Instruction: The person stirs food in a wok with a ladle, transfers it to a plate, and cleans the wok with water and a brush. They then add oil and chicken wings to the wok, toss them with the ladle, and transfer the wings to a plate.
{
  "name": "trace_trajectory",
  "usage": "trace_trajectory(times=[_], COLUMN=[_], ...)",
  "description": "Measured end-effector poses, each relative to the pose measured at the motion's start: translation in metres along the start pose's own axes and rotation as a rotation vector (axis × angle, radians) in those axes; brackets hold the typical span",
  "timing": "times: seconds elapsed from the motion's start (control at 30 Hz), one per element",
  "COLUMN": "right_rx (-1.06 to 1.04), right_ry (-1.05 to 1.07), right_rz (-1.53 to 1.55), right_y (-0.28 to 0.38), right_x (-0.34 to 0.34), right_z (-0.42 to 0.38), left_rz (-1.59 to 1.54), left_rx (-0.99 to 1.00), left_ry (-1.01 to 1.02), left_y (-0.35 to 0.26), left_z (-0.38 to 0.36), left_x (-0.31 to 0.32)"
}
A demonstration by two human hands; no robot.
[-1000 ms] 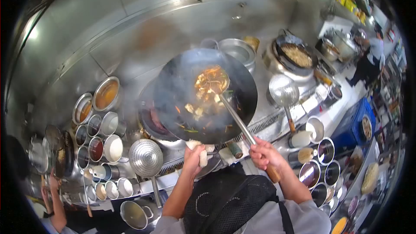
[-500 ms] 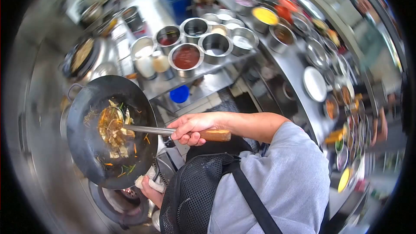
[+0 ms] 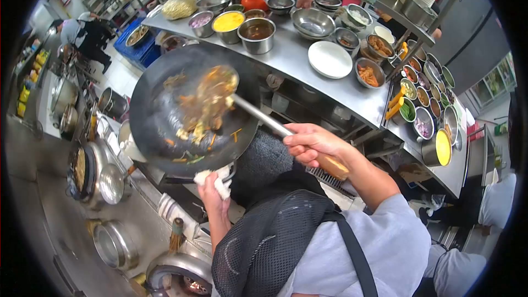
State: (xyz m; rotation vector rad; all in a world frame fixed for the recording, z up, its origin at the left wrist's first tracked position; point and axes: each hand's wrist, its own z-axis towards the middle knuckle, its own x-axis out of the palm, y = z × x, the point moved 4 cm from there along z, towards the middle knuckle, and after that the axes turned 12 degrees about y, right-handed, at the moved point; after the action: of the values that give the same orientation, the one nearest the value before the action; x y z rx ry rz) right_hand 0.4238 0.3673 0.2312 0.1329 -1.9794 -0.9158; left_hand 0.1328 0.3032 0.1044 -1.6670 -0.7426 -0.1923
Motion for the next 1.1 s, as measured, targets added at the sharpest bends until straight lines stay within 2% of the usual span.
trace_trajectory(times=[0.13, 0.23, 0.3, 0.37, 0.43, 0.5, 0.53, 0.67, 0.77, 0.87, 1.1], right_rx=[-0.123, -0.172, -0.170, -0.174, -0.161, -0.147, -0.140, -0.146, -0.151, -0.213, -0.168], right_ry=[-0.154, -0.236, -0.254, -0.256, -0.249, -0.203, -0.229, -0.166, -0.154, -0.260, -0.478], right_rz=[-0.023, -0.034, -0.027, 0.010, 0.058, 0.141, 0.158, 0.291, 0.333, 0.272, 0.018], right_y=[0.040, 0.073, 0.091, 0.107, 0.115, 0.121, 0.123, 0.121, 0.118, 0.120, 0.124], right_x=[-0.048, -0.069, -0.080, -0.090, -0.103, -0.114, -0.118, -0.134, -0.152, -0.167, -0.203], right_z=[-0.052, -0.090, -0.112, -0.131, -0.145, -0.155, -0.158, -0.163, -0.165, -0.171, -0.186], left_rz=[-0.066, -0.094, -0.072, -0.065, -0.071, 0.006, 0.075, 0.114, 0.122, 0.119, 0.142], left_rx=[0.019, -0.035, -0.057, -0.152, -0.151, -0.211, -0.159, -0.214, -0.177, -0.108, 0.067], left_ry=[0.195, 0.233, 0.193, 0.246, 0.215, 0.175, 0.211, 0.244, 0.145, 0.173, 0.216], left_y=[0.033, 0.052, 0.065, 0.076, 0.068, 0.068, 0.072, 0.075, 0.079, 0.095, 0.108], left_z=[0.055, 0.069, 0.071, 0.071, 0.059, 0.052, 0.054, 0.059, 0.064, 0.086, 0.132], left_x=[0.086, 0.139, 0.161, 0.165, 0.193, 0.202, 0.200, 0.200, 0.225, 0.231, 0.266])
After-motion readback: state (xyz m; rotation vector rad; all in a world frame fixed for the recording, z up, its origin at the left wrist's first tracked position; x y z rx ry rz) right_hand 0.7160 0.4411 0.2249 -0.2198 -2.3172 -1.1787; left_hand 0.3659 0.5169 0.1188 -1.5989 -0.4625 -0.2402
